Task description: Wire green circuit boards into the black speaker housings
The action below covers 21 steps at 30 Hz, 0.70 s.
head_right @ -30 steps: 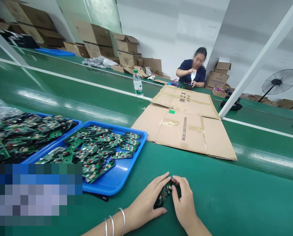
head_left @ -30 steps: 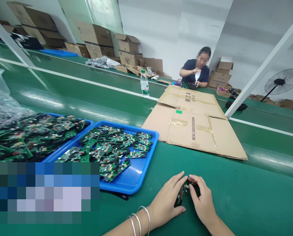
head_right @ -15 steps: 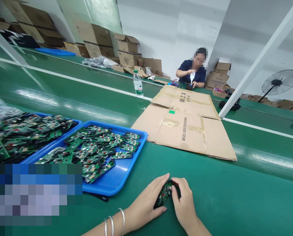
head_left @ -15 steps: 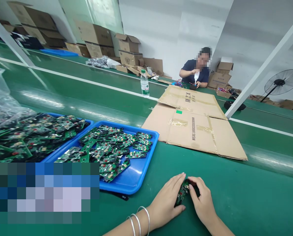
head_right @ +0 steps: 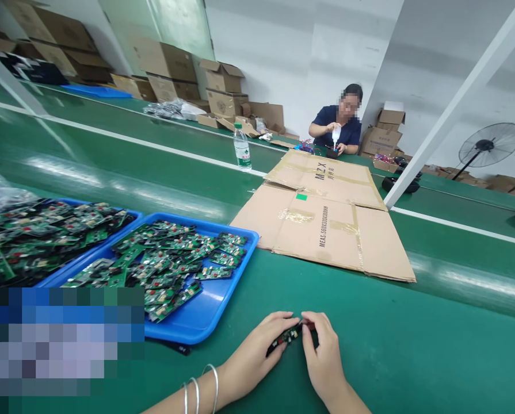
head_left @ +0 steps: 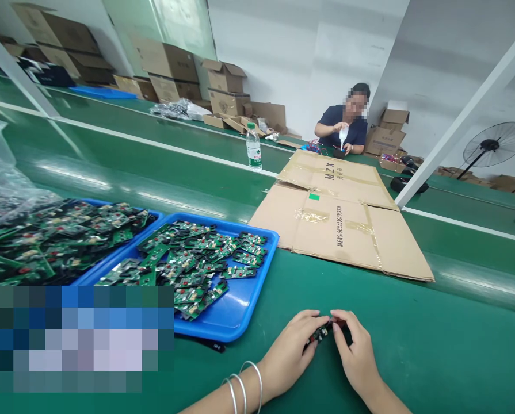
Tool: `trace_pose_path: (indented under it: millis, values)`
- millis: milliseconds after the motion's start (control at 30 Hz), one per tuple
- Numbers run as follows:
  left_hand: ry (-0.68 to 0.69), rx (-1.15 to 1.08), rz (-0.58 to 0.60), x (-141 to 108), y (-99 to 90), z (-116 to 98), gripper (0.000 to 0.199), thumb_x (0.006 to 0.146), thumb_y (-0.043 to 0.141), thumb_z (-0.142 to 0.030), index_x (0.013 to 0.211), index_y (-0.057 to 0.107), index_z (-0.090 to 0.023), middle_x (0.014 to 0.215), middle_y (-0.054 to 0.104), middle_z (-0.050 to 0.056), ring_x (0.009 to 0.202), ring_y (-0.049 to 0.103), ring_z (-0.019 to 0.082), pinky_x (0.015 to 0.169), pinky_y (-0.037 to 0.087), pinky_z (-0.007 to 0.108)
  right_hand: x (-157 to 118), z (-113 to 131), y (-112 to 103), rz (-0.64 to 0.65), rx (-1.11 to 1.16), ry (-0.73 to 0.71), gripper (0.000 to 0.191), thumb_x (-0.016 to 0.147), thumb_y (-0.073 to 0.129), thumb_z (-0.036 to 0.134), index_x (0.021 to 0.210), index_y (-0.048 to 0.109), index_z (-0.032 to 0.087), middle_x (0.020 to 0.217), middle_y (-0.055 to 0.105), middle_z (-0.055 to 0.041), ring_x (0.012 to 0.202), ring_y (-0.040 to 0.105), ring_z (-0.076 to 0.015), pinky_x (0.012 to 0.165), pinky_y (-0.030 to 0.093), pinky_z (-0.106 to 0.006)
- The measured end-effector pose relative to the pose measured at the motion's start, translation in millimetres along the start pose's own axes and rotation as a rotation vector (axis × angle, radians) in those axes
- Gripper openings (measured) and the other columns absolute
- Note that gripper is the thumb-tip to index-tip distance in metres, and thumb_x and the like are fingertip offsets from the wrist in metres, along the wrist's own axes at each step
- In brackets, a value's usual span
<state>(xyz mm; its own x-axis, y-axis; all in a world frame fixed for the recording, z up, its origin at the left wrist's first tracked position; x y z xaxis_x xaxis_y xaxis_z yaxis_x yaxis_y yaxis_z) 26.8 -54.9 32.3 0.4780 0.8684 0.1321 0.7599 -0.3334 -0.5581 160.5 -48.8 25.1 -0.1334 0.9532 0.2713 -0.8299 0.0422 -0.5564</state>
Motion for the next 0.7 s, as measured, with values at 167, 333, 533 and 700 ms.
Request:
trace_pose_path:
  millis: [167, 333, 533, 700]
  values:
    - [-0.004, -0.007, 0.001, 0.9, -2.1, -2.8, 0.056, 0.075, 0.044, 0.002, 0.124, 0.050, -0.026, 0.120, 0.062, 0.003, 0.118, 0.048, 0.020, 0.100, 0.042, 0.039, 1.2, 1.2, 1.3, 0.031, 0.000, -0.012, 0.019, 0.092, 0.040, 0.027, 0.098, 0.058, 0.022, 0.092, 0.062, -0.0054, 0.086, 0.060, -0.0180, 0.074, 0.051, -0.029]
    - [0.005, 0.003, 0.002, 0.6, -3.0, -4.8, 0.056, 0.076, 0.044, 0.001, 0.125, 0.049, -0.025, 0.120, 0.062, 0.005, 0.118, 0.048, 0.020, 0.099, 0.042, 0.040, 1.6, 0.5, 3.0, 0.051, -0.003, -0.005, 0.021, 0.092, 0.039, 0.027, 0.098, 0.058, 0.021, 0.093, 0.062, -0.0063, 0.086, 0.059, -0.0186, 0.074, 0.051, -0.030]
    - [-0.004, 0.008, 0.008, 0.3, -2.8, -4.3, 0.057, 0.075, 0.047, 0.000, 0.125, 0.049, -0.025, 0.121, 0.061, 0.004, 0.118, 0.047, 0.021, 0.099, 0.042, 0.042, 2.3, 2.3, 4.2, 0.068, 0.000, 0.007, 0.020, 0.092, 0.040, 0.028, 0.097, 0.058, 0.021, 0.093, 0.063, -0.0070, 0.087, 0.060, -0.0198, 0.074, 0.052, -0.031]
    - [-0.013, 0.019, 0.024, 0.9, -2.4, -4.5, 0.054, 0.075, 0.047, 0.001, 0.124, 0.050, -0.022, 0.121, 0.061, 0.006, 0.118, 0.047, 0.021, 0.100, 0.041, 0.041, 2.5, 3.6, 4.3, 0.081, -0.006, 0.013, 0.021, 0.092, 0.040, 0.029, 0.096, 0.059, 0.022, 0.093, 0.063, -0.0069, 0.086, 0.060, -0.0203, 0.074, 0.052, -0.032]
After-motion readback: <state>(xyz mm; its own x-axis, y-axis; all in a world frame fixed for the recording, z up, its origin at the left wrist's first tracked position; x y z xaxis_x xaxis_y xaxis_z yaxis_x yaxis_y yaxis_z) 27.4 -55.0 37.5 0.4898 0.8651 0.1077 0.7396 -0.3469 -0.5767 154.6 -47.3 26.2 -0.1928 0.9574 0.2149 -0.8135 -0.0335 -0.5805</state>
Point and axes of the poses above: each hand's wrist, its own x-axis towards the middle knuckle, its own y-axis out of the palm, z = x × y, the point moved 7 cm from there along x, towards the middle knuckle
